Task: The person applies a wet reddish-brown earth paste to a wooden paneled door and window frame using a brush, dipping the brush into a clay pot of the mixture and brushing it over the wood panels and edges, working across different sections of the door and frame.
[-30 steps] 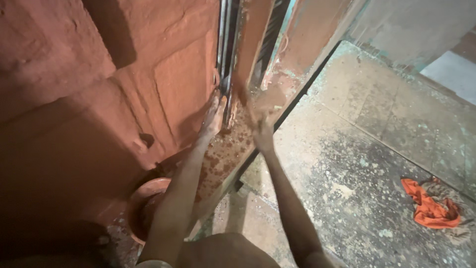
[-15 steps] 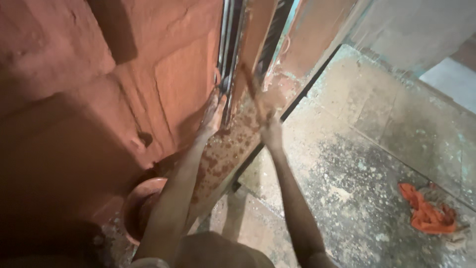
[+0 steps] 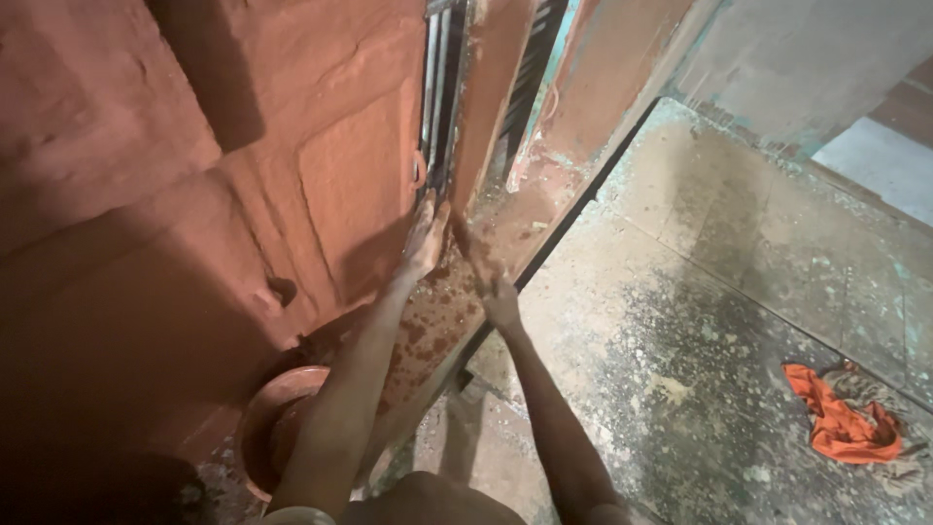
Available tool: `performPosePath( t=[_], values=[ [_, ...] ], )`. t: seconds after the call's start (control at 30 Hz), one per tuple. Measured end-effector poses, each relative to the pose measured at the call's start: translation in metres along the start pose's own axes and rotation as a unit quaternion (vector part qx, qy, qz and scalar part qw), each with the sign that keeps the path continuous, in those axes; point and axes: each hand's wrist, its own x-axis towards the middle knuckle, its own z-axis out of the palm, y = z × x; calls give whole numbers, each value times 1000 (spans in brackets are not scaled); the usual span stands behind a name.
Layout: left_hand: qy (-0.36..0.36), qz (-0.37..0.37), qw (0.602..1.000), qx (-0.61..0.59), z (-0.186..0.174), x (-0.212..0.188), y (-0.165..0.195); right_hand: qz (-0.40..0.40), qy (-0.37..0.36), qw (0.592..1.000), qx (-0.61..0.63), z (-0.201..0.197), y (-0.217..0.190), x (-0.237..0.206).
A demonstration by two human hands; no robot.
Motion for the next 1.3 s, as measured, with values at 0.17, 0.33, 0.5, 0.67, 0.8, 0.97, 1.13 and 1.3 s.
performPosePath(
  t=[0.17, 0.33, 0.5, 0.67, 0.8, 0.97, 1.13, 1.3],
  values=[
    [-16, -27, 999, 2, 2, -6, -4, 213, -142, 966, -35, 8, -12, -21],
    [-8, -28, 1000, -1, 8, -13, -12, -18, -216, 960, -177, 9, -14, -11],
    [8, -53, 999, 0, 7, -16, -24, 75, -169, 980, -74, 1, 6, 6],
    [-51, -139, 961, -235, 16, -6, -20, 70, -94, 991, -62, -47, -13, 53],
    [-97, -129, 948, -273, 23, 4, -13, 67, -61, 996, -1, -96, -54, 102],
    [-32, -26, 999, -13, 17, 9, -13, 103, -75, 988, 88, -87, -45, 104],
    [-1, 0, 1000, -8, 6, 1, -20, -30, -4, 998, 60, -24, 7, 48],
    [14, -4, 999, -38, 5, 1, -22, 156, -120, 980, -7, 2, 14, -6]
  ],
)
